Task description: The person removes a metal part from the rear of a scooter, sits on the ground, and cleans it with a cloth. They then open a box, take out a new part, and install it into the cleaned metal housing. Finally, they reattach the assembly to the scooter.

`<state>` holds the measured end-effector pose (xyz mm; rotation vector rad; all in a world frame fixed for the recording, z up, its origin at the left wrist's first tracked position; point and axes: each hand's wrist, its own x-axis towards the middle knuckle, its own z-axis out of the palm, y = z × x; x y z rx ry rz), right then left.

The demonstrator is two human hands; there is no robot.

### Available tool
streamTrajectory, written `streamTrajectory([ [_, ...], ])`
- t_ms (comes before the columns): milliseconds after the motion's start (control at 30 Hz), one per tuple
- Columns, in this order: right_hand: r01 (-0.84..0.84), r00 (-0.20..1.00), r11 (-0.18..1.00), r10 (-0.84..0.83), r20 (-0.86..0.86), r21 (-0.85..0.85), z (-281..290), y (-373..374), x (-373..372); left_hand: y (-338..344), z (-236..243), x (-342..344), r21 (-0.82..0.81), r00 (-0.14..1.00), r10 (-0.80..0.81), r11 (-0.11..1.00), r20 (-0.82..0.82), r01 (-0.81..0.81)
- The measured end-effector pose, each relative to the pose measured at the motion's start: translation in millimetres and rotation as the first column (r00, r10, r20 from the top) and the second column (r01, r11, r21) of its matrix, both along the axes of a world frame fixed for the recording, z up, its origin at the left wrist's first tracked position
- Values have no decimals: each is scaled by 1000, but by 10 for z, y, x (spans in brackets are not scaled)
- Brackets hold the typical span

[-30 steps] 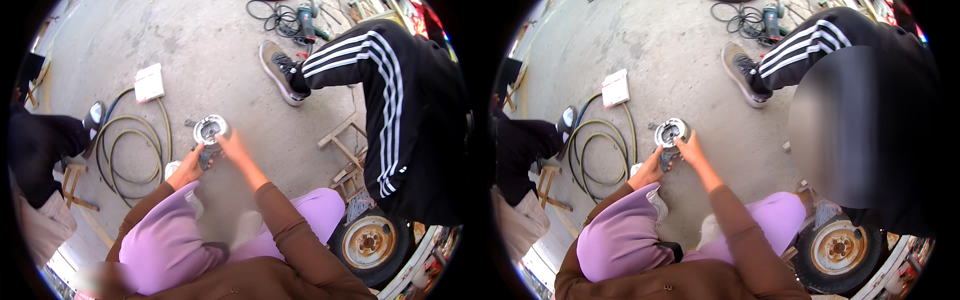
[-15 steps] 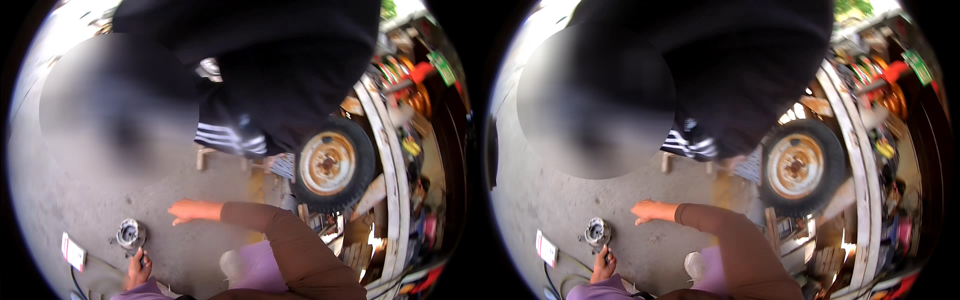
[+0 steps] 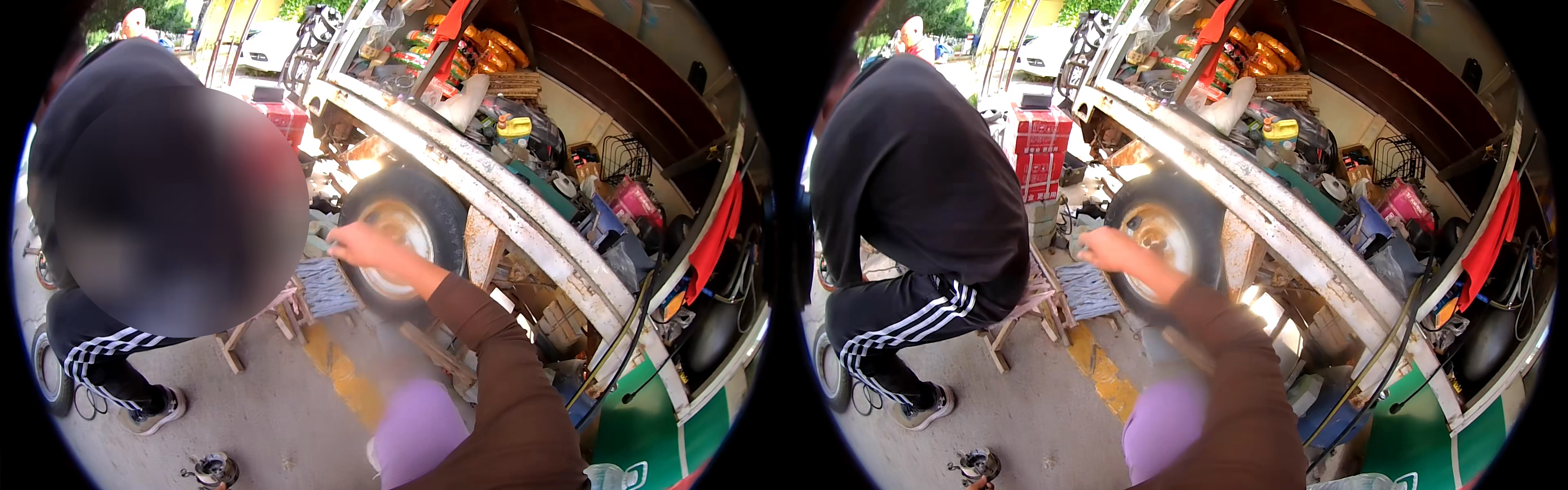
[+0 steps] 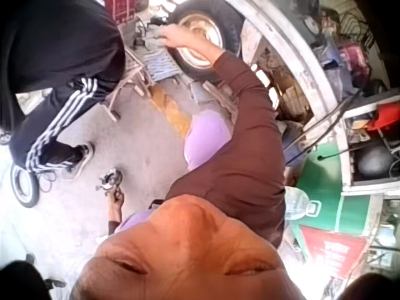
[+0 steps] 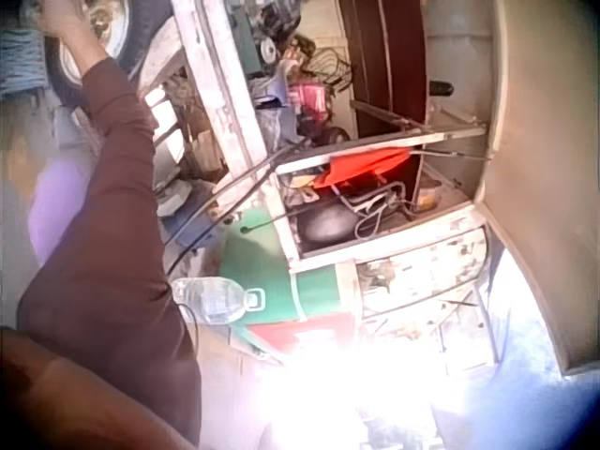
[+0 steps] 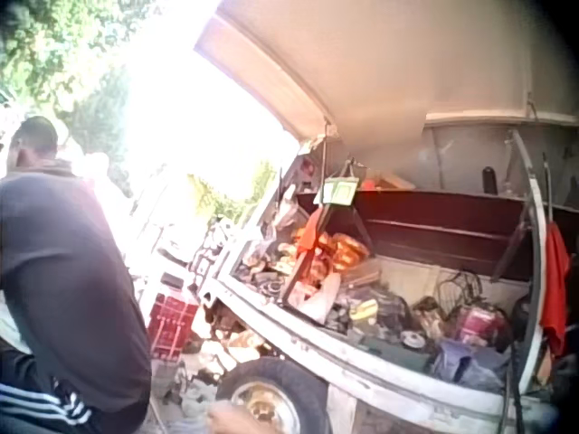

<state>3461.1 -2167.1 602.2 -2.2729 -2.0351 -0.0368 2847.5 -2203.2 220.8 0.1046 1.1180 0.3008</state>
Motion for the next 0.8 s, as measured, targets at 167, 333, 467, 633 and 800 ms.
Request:
streamTrajectory([
  [167, 296, 952, 831, -297, -73, 471, 1202, -56, 894, 186, 325, -17, -6, 984, -175, 985, 19, 175],
  [333, 412, 832, 617, -554, -2, 671, 1824, -470, 1891, 404, 764, 247, -45, 888, -460, 888, -19, 458],
  [467, 603, 619, 485, -785, 12, 634, 2297, -1197, 2620, 561, 1274, 508, -17, 781, -619, 784, -81, 620],
  [633, 965, 246, 261, -932, 265, 20, 2618, -2613, 3455, 903, 1372, 877, 8, 812, -576, 815, -95, 579],
  [800, 971, 184, 233, -866, 464, 51, 2182, -2693, 3353, 1063, 1351, 867, 23, 865, -498, 866, -61, 500],
])
